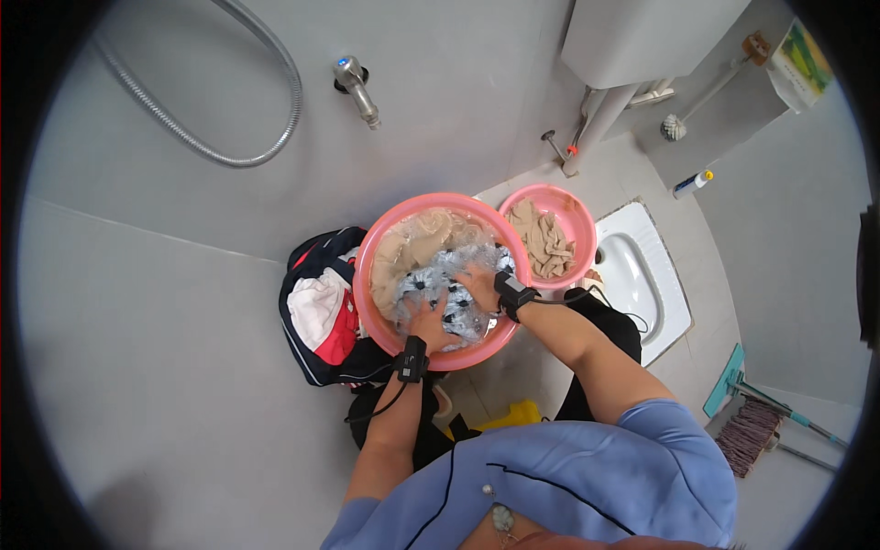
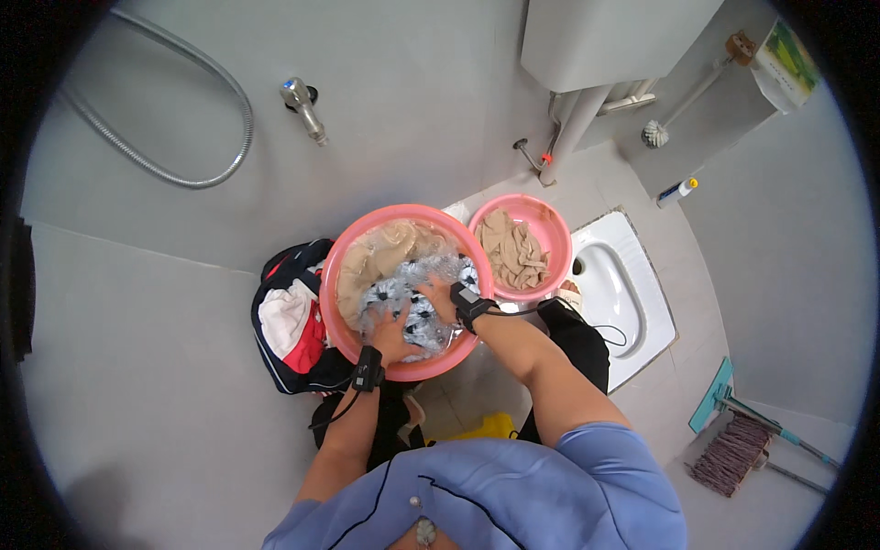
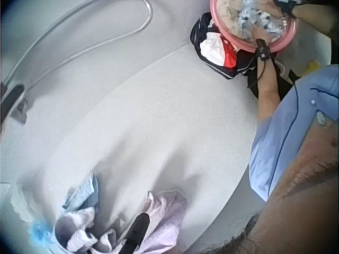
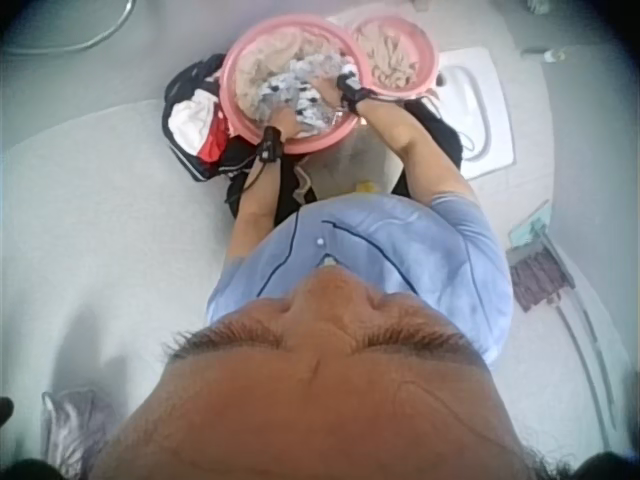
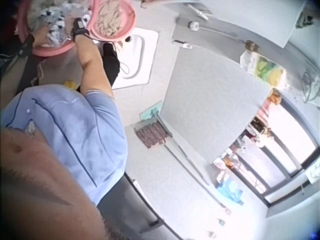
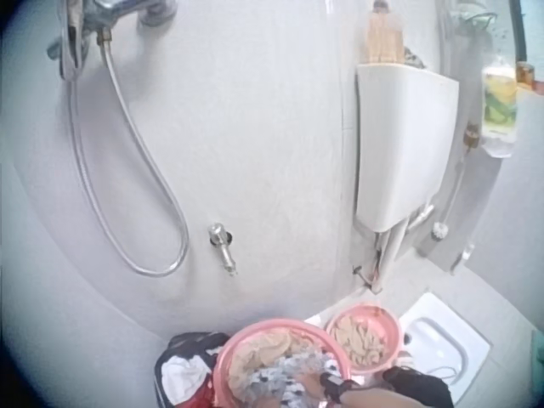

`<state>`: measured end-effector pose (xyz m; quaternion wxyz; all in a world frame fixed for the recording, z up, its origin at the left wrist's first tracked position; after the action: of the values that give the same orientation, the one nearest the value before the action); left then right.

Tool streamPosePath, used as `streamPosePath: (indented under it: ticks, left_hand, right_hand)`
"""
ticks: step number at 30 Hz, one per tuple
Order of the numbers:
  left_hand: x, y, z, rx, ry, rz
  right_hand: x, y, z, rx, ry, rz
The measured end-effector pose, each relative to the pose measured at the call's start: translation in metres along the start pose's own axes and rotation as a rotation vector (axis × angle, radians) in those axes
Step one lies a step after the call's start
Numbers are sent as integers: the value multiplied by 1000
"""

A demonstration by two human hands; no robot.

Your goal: Washing clothes by hand in a bucket in a bathroom.

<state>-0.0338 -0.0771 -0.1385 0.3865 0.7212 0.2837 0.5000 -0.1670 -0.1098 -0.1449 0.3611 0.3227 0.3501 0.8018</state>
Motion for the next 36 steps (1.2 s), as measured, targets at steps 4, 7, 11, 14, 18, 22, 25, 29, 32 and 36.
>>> streamPosePath:
  ticks: [4, 7, 11, 14, 18, 22, 25, 29, 32, 36]
  left_hand:
    - [0, 1, 14, 234, -161, -113]
    - [6, 6, 35, 660, -111, -230]
    - [34, 45, 20, 1328, 121, -191]
    - [55, 70, -5, 1630, 130, 32]
    - [82, 82, -36, 2204, 631, 153]
    - [97, 112, -64, 2144, 46, 188]
    - [106, 125, -78, 2268, 87, 58]
    - [104, 117, -73, 2302, -32, 115]
    - [92, 106, -77, 2476, -218, 117]
    - [83, 96, -67, 2505, -301, 4]
  right_hand:
    - [13, 25, 11, 112, 36, -132]
    - [15, 53, 29, 70, -204, -181]
    - [37, 110, 56, -227, -271, -379]
    - [43, 142, 80, -455, -97, -552]
    - [78, 181, 128, -698, -17, -544]
    - [117, 203, 176, -868, 85, -522]
    - [116, 203, 172, -1062, 307, -596]
    - [133, 218, 199, -1219, 399, -526]
    - [142, 220, 208, -1244, 396, -464]
    - [159, 211, 221, -1419, 512, -292]
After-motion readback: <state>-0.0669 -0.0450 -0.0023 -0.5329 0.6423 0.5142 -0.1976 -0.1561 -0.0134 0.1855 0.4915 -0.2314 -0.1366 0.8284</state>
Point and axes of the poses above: each hand's wrist, its own x-axis away from the middle knuckle, its own y-axis out of the back of the hand, z = x × y, the point moved 6 cm from there along -x, towards the middle knuckle, and after that the axes turned 5 degrees about -x, right-handed, at the moved point
